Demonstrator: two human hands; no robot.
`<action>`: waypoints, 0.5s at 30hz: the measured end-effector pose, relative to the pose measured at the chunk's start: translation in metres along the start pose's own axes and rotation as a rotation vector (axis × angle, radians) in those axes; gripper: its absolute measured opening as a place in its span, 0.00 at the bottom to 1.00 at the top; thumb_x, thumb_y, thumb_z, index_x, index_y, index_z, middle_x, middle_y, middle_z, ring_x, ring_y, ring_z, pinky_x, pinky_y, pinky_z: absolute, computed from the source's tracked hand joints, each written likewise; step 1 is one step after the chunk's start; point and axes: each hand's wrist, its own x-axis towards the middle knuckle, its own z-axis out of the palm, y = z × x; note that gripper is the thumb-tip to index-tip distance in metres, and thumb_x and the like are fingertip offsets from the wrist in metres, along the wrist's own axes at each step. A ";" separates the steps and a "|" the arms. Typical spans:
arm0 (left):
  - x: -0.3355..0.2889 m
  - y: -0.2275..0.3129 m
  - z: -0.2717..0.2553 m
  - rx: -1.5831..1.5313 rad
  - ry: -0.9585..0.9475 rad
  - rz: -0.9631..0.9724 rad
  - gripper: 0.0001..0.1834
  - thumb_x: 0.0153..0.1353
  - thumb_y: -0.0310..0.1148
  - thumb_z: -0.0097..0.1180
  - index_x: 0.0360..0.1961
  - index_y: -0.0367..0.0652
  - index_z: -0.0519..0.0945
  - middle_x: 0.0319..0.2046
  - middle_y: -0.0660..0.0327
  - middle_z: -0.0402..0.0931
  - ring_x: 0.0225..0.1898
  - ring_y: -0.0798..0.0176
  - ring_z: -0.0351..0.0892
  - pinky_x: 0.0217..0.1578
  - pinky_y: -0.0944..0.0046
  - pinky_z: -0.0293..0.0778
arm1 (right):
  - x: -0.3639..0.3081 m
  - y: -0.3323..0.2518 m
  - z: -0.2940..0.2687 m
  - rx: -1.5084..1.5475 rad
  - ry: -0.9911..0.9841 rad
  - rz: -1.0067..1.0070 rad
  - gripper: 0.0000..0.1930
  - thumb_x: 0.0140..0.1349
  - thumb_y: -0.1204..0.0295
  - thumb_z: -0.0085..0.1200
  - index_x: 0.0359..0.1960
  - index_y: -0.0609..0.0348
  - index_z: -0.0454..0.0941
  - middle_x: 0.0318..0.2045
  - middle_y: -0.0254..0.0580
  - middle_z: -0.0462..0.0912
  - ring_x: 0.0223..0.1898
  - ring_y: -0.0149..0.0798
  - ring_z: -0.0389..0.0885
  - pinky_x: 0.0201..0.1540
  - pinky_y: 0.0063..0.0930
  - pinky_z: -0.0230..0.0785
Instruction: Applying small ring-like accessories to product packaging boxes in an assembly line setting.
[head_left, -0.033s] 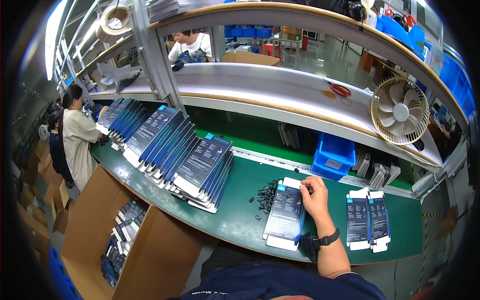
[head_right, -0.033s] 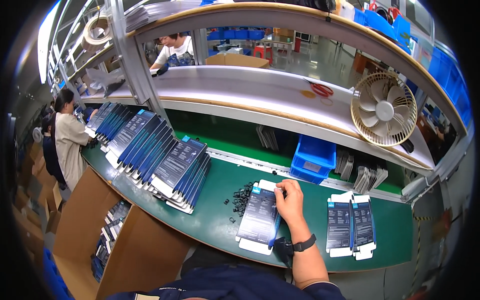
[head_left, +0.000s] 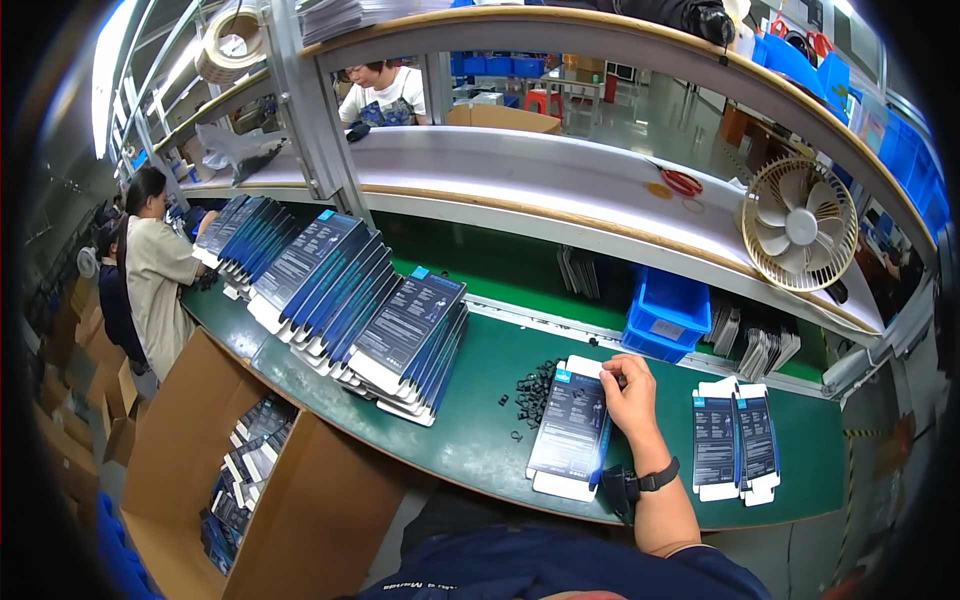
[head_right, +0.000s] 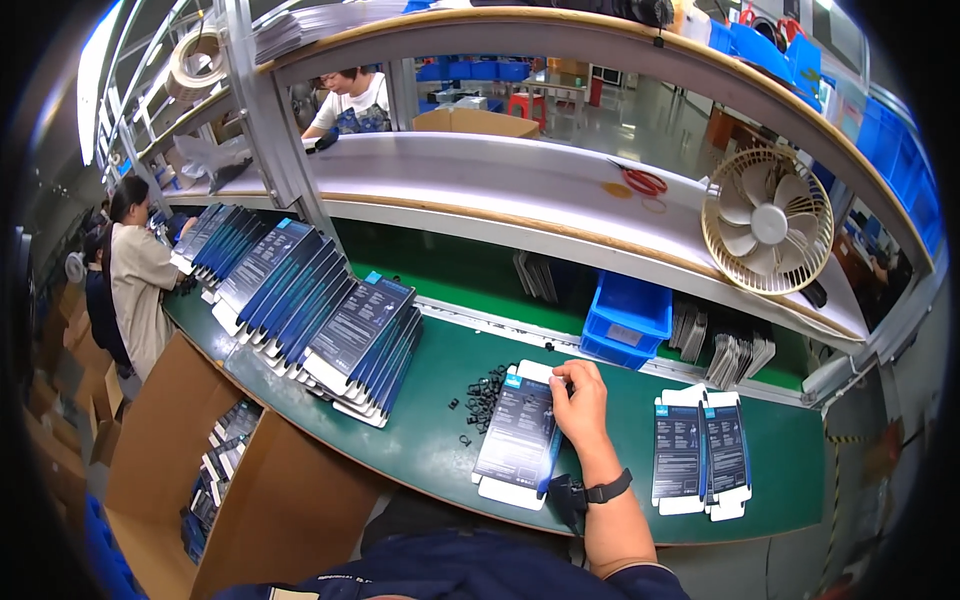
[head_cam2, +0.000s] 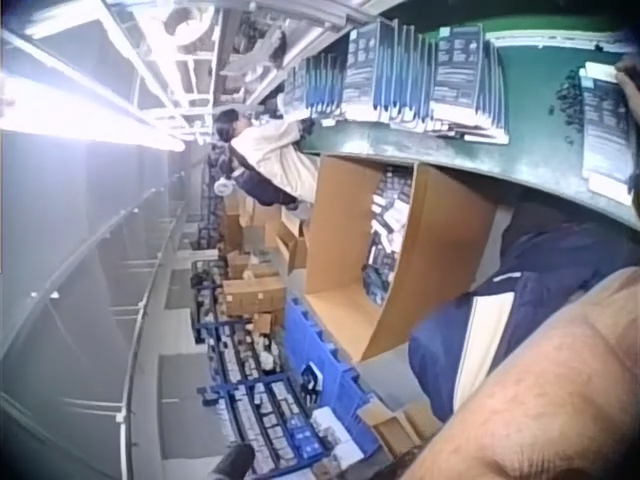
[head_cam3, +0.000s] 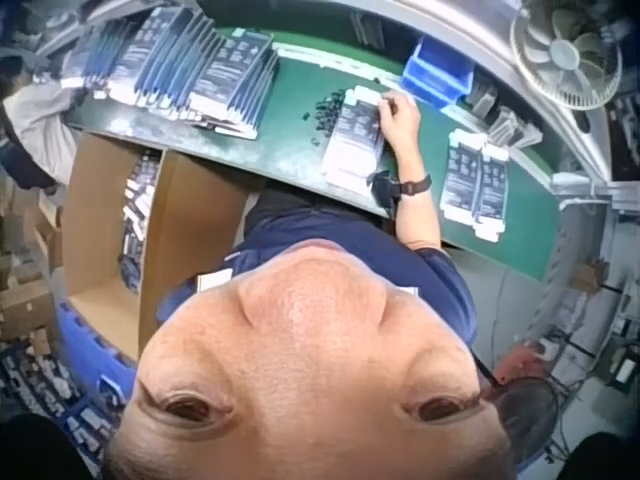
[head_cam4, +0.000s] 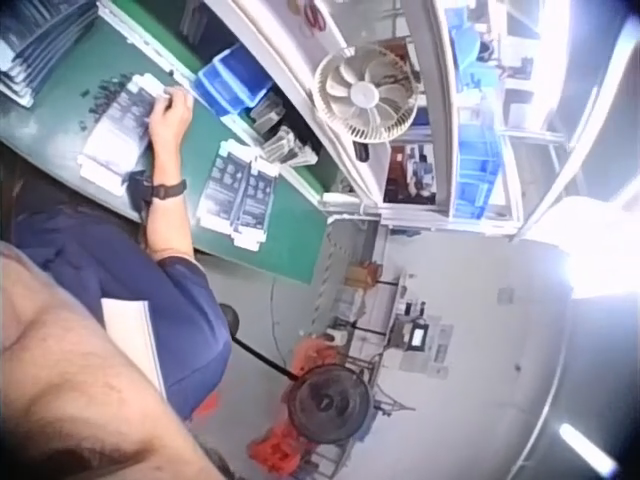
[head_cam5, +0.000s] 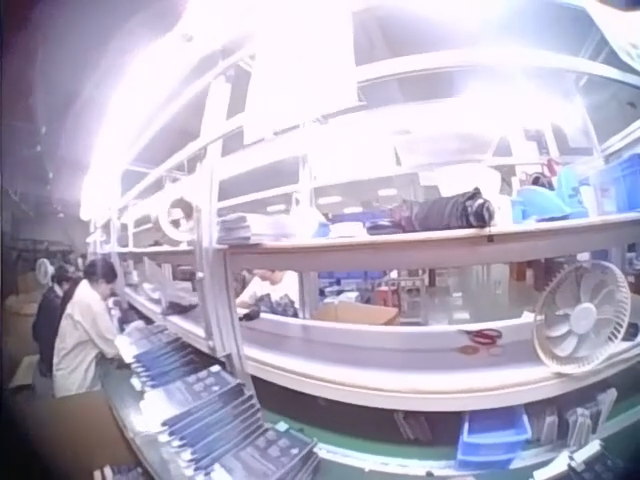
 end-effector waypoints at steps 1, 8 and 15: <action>0.001 -0.001 0.002 0.002 0.001 0.007 0.11 0.56 0.31 0.58 0.40 0.42 0.83 0.33 0.59 0.83 0.35 0.63 0.82 0.37 0.61 0.77 | 0.001 0.000 0.001 0.013 -0.002 0.015 0.04 0.53 0.78 0.60 0.31 0.64 0.80 0.35 0.46 0.80 0.30 0.39 0.80 0.35 0.30 0.73; 0.001 0.000 0.015 0.051 -0.004 0.047 0.11 0.56 0.30 0.58 0.40 0.42 0.84 0.33 0.59 0.83 0.36 0.63 0.82 0.37 0.61 0.77 | -0.002 -0.001 -0.005 0.004 -0.008 0.044 0.03 0.55 0.79 0.60 0.30 0.65 0.81 0.31 0.41 0.80 0.29 0.32 0.79 0.33 0.24 0.72; 0.007 0.017 0.006 0.158 -0.009 0.082 0.11 0.56 0.30 0.58 0.40 0.42 0.84 0.33 0.59 0.83 0.36 0.63 0.82 0.37 0.61 0.77 | 0.000 -0.002 -0.007 0.021 0.004 0.060 0.03 0.55 0.77 0.59 0.29 0.65 0.80 0.27 0.45 0.79 0.27 0.39 0.80 0.32 0.29 0.72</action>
